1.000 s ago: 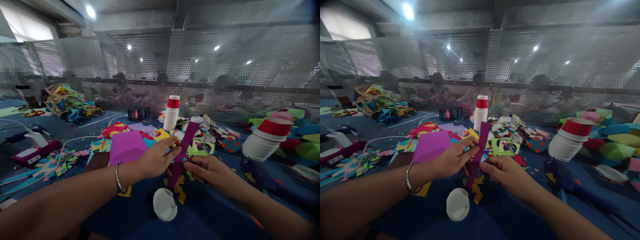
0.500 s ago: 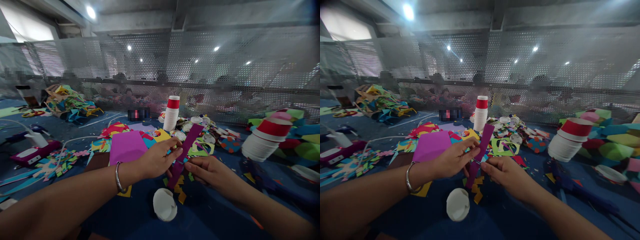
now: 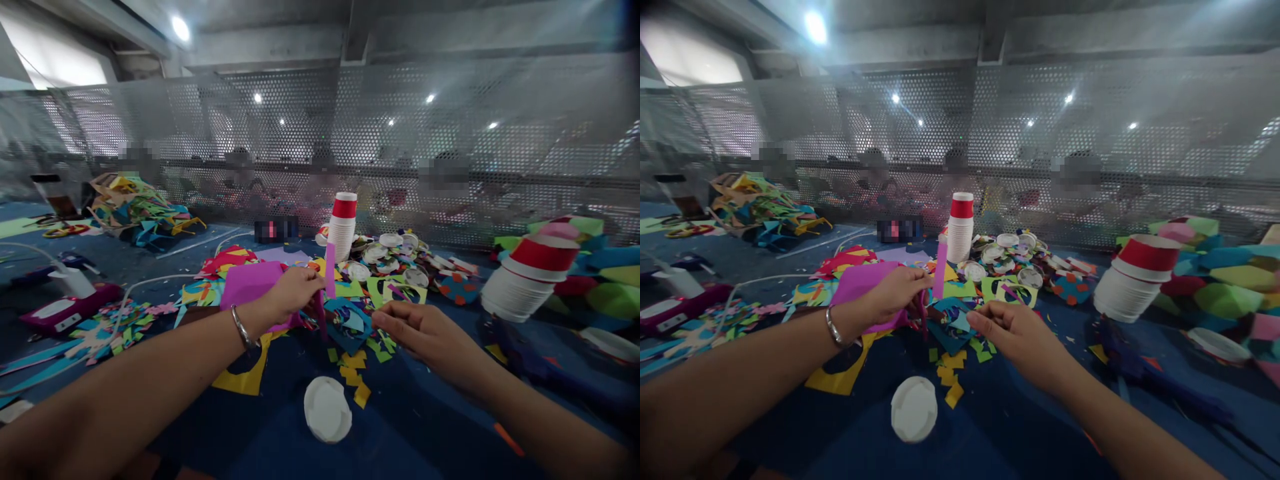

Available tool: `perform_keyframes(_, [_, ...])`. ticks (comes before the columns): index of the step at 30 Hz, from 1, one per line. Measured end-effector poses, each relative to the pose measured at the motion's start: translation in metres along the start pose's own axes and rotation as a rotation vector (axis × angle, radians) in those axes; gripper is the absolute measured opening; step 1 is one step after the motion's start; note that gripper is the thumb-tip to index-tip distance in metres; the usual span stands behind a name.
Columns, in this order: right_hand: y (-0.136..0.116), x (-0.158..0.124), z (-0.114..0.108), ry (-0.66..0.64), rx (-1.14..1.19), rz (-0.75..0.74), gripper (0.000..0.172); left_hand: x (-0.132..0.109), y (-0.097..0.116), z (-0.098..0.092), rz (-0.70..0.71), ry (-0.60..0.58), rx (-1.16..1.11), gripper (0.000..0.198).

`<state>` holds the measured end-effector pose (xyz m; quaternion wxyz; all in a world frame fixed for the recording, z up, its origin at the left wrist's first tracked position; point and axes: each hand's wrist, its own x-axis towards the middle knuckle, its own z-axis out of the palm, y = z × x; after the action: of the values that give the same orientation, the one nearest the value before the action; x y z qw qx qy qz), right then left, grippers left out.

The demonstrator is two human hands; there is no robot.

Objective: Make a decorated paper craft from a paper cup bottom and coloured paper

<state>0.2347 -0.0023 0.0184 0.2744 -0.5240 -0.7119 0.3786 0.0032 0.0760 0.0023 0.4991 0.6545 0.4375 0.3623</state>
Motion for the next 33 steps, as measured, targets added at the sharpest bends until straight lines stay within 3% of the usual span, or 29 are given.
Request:
perform_keyframes(4, [0.001, 0.0, -0.001, 0.022, -0.051, -0.019, 0.044, -0.003, 0.005, -0.003, -0.122, -0.023, -0.116, 0.018])
perform_keyframes(9, [-0.001, 0.001, 0.001, 0.055, -0.047, -0.053, 0.045, -0.011, 0.016, 0.003, -0.118, -0.062, -0.289, 0.01])
perform_keyframes(14, [-0.005, 0.002, 0.006, 0.081, -0.005, -0.101, 0.041, -0.025, 0.024, 0.018, -0.136, -0.193, -0.395, 0.026])
perform_keyframes(17, [-0.008, 0.001, 0.008, 0.06, 0.036, -0.114, 0.039, -0.036, 0.031, 0.027, -0.12, -0.215, -0.434, 0.031])
perform_keyframes(21, [-0.013, -0.002, 0.01, 0.064, 0.068, -0.133, 0.037, -0.043, 0.032, 0.033, -0.134, -0.216, -0.455, 0.036])
perform_keyframes(26, [-0.013, -0.002, 0.01, 0.081, 0.072, -0.151, 0.035, -0.041, 0.02, 0.037, -0.107, -0.321, -0.278, 0.027])
perform_keyframes(29, [-0.01, -0.001, 0.009, 0.093, 0.063, -0.148, 0.036, -0.038, 0.016, 0.037, -0.025, -0.244, -0.235, 0.019])
perform_keyframes(33, [-0.009, 0.0, 0.007, 0.114, 0.042, -0.133, 0.035, -0.037, 0.018, 0.029, 0.122, -0.033, -0.121, 0.011])
